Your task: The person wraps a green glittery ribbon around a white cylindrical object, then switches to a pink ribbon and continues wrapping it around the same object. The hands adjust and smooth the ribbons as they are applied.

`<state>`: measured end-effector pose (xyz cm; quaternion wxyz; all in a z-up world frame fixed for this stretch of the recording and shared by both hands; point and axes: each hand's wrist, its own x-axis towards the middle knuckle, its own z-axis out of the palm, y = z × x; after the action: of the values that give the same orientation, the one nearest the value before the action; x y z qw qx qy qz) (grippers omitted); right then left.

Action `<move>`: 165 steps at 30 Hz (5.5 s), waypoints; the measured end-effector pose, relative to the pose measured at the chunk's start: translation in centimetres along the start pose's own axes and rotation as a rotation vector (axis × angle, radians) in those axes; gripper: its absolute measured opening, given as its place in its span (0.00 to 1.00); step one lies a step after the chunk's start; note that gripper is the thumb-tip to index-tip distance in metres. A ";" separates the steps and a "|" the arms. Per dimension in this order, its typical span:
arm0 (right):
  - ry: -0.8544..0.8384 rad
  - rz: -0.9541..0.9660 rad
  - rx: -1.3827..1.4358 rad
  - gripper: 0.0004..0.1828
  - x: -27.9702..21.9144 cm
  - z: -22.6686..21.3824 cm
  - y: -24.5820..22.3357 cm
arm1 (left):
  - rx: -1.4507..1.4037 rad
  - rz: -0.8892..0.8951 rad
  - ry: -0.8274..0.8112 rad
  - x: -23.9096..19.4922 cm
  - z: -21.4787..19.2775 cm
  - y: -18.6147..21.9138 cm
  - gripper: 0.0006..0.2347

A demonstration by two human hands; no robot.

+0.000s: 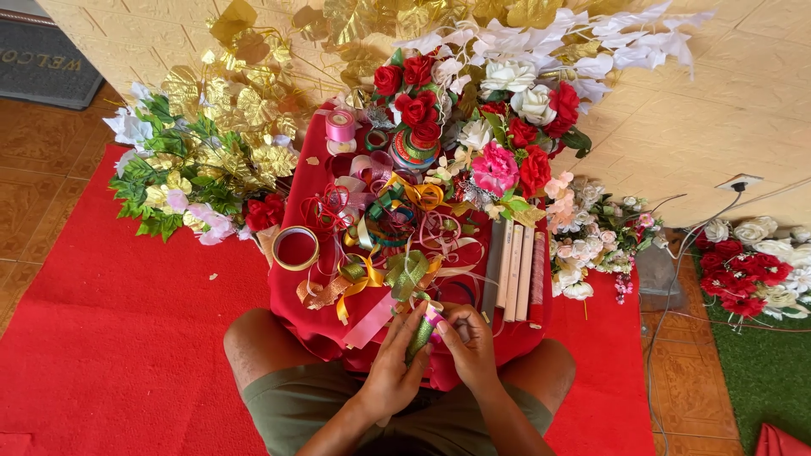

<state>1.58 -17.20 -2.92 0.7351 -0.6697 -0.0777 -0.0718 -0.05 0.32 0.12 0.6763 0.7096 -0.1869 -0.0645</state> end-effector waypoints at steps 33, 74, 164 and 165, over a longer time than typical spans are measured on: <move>-0.262 -0.070 0.138 0.13 0.8 -0.8 0.1 | -1.068 -0.266 -0.118 -0.8 -0.2 -0.6 0.32; -0.418 -0.058 0.132 0.29 -0.8 -2.1 -0.1 | -0.195 0.029 -0.220 -2.4 -0.1 3.8 0.25; -0.211 -0.007 -0.037 0.16 -1.1 -1.3 0.9 | -0.876 -0.424 -0.027 -1.8 0.1 -3.1 0.18; -0.205 -0.010 -0.037 0.16 -1.1 -1.2 0.7 | -0.883 -0.423 -0.026 -1.7 0.2 -3.0 0.18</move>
<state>0.69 -18.36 -3.98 0.7104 -0.6866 -0.1542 -0.0080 -1.18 0.84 -3.15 0.8822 0.3766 -0.0019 -0.2826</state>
